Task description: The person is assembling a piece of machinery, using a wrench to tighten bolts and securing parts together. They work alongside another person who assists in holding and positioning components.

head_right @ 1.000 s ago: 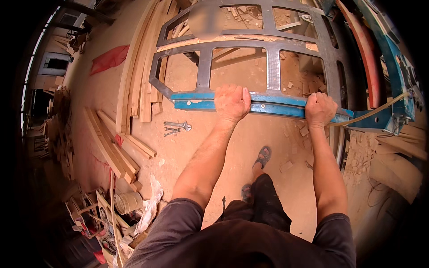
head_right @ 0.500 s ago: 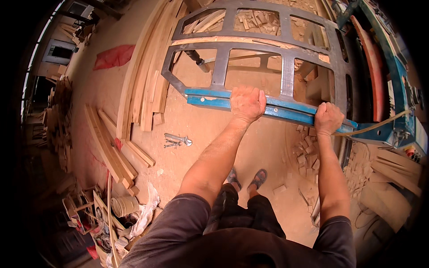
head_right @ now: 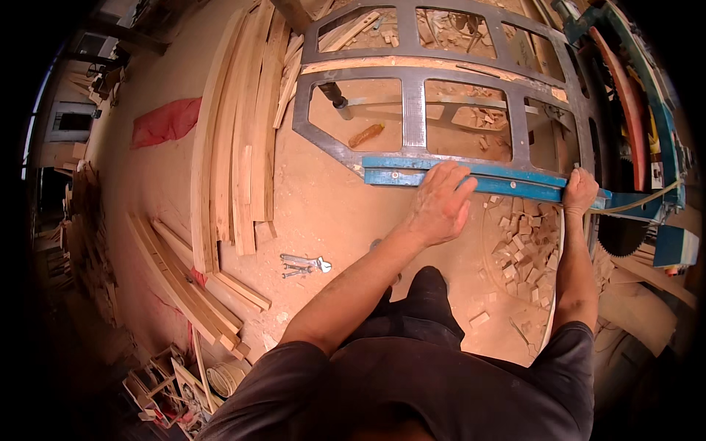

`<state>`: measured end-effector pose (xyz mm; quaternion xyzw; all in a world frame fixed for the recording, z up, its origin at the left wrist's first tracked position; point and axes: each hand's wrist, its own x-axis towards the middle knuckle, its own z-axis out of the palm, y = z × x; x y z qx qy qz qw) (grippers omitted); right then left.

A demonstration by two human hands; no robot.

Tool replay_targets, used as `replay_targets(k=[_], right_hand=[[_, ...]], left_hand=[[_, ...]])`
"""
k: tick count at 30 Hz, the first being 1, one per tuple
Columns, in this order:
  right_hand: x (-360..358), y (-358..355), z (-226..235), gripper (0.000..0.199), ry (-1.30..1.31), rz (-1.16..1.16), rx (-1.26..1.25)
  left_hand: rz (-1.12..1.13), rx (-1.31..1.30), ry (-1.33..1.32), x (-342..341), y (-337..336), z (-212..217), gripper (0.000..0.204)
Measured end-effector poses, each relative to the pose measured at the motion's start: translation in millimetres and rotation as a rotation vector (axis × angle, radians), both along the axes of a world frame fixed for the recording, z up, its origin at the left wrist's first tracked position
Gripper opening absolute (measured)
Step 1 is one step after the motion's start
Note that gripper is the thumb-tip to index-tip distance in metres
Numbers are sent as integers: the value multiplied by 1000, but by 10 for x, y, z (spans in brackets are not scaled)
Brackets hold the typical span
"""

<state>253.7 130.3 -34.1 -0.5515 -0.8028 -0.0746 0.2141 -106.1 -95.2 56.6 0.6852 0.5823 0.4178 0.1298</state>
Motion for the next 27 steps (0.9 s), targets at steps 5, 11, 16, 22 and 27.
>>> replay_targets(k=[5, 11, 16, 22, 27], right_hand=[[111, -37, -138, 30, -16, -28, -30], [-159, -236, -264, 37, 189, -295, 178], [-1058, -1242, -704, 45, 201, -562, 200], [-2509, -3918, -1458, 38, 808, -773, -1372], [-3625, -5030, -1339, 29, 1042, -637, -1676]], left_hand=[[116, -416, -15, -1124, -1792, -511, 26], [361, -1466, -226, -2357, -3810, -1203, 53], [606, -1493, -745, -2979, -4064, -1220, 39], [433, -1420, -1079, -3970, -3653, -700, 14], [8, -1389, -710, -4685, -2801, 131, 18]])
